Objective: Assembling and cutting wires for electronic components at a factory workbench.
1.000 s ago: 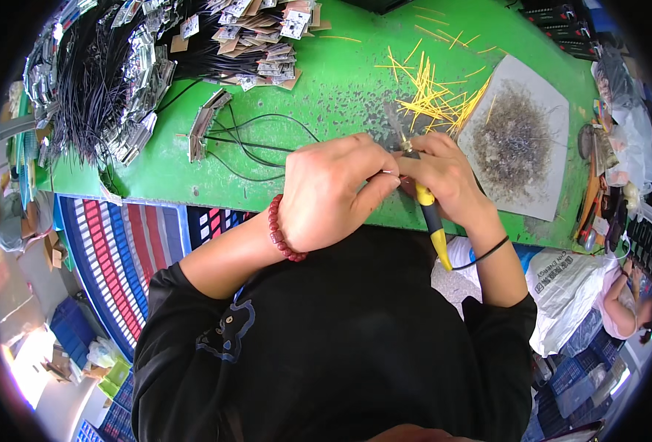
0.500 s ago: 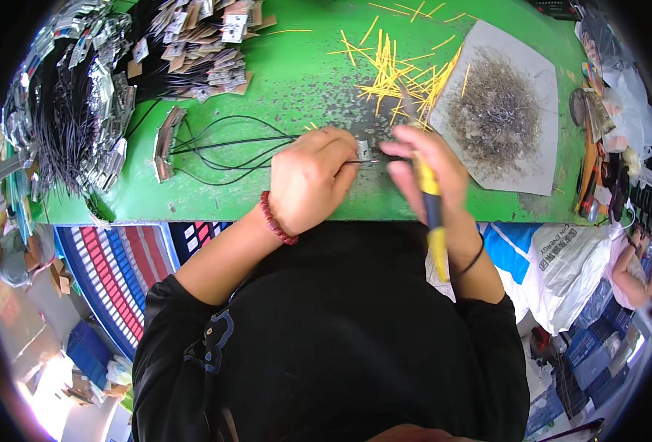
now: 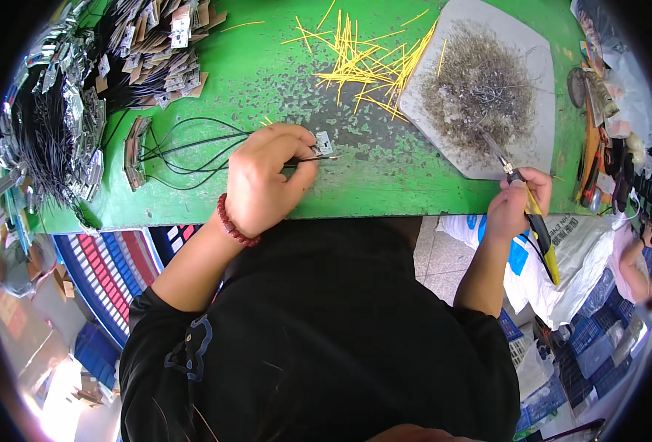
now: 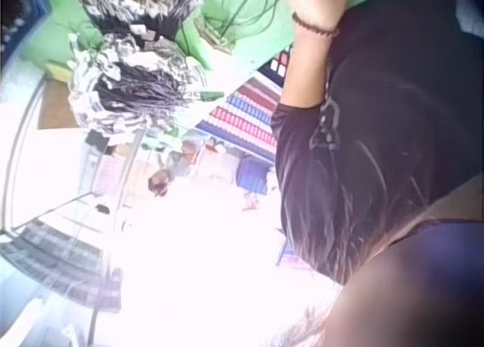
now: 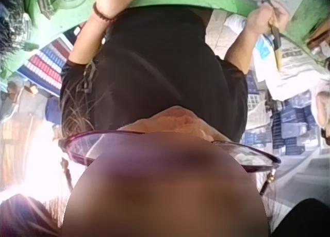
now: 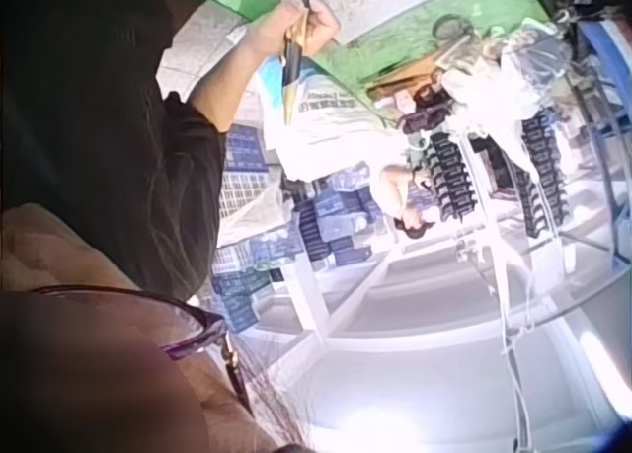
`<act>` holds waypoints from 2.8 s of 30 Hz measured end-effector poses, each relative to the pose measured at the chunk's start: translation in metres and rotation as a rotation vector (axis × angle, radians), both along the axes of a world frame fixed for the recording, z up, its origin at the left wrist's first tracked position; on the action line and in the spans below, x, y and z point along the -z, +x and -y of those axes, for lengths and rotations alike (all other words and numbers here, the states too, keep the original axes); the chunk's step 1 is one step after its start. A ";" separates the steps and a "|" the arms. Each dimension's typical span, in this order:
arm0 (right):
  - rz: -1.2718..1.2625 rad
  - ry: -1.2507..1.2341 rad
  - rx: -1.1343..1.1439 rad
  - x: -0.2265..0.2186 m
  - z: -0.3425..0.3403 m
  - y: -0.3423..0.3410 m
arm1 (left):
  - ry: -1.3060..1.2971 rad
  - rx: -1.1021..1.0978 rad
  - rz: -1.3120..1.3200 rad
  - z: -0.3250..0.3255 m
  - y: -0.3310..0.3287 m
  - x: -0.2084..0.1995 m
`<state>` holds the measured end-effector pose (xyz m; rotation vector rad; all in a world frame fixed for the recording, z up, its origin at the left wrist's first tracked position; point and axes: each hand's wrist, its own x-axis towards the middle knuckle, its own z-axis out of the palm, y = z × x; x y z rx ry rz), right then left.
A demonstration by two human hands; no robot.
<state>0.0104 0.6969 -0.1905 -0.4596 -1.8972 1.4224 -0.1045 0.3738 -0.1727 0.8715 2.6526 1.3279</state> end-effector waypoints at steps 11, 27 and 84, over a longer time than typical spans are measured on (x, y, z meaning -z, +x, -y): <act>-0.017 -0.028 0.014 0.004 -0.001 -0.006 | -0.034 -0.021 0.041 -0.001 0.001 -0.002; 0.090 -0.218 -0.465 0.000 0.107 -0.012 | 0.010 -0.043 -0.063 -0.001 0.003 0.008; 0.119 -0.139 -0.505 0.004 0.115 -0.024 | -0.024 0.022 0.079 0.001 -0.006 0.003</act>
